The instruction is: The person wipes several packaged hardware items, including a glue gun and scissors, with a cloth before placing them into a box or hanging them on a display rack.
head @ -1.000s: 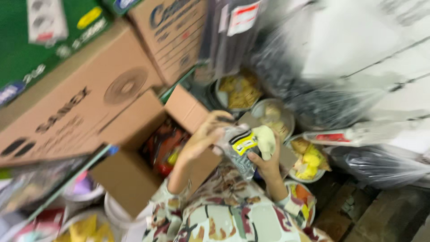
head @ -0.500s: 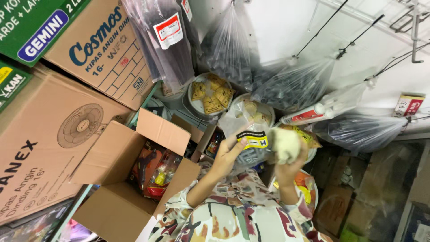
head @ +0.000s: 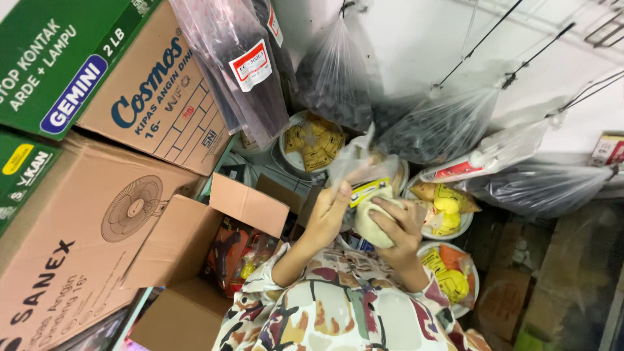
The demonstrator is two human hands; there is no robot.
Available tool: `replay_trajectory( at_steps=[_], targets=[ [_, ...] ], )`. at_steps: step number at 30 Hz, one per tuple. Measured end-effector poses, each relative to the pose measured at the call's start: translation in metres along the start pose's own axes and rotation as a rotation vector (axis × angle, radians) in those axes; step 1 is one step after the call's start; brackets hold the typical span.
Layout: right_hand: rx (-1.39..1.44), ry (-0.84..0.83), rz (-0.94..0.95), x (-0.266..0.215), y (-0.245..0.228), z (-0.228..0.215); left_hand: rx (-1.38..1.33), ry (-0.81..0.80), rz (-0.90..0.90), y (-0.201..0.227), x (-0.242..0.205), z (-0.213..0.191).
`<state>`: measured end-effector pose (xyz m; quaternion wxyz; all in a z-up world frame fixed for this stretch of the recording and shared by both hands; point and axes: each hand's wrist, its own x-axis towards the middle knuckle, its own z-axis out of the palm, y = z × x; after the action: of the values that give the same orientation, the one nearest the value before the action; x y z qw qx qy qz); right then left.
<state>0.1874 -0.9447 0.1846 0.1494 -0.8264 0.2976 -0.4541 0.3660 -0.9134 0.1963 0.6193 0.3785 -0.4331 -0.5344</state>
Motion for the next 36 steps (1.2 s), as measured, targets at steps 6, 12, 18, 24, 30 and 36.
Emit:
replay_trajectory(
  at_steps=[6,12,18,24,30,36],
  targets=[
    [0.402,-0.124,0.303,-0.019,0.05,-0.041,-0.027,-0.072,-0.103,-0.016,0.019,0.005],
    [0.021,0.081,0.134,0.02,0.02,-0.008,-0.121,-0.075,-0.122,-0.014,0.031,-0.006],
    [0.125,-0.205,0.107,0.007,0.015,0.026,-0.141,-0.019,-0.089,-0.002,0.042,-0.034],
    [0.351,-0.042,0.182,0.02,0.042,-0.016,0.008,-0.118,-0.112,-0.012,0.042,-0.035],
    [0.065,-0.094,-0.099,0.044,0.029,0.001,0.285,0.133,0.073,-0.009,0.045,-0.02],
    [0.346,-0.436,0.101,0.019,0.053,0.006,0.241,0.266,0.033,0.004,0.041,-0.023]
  ],
)
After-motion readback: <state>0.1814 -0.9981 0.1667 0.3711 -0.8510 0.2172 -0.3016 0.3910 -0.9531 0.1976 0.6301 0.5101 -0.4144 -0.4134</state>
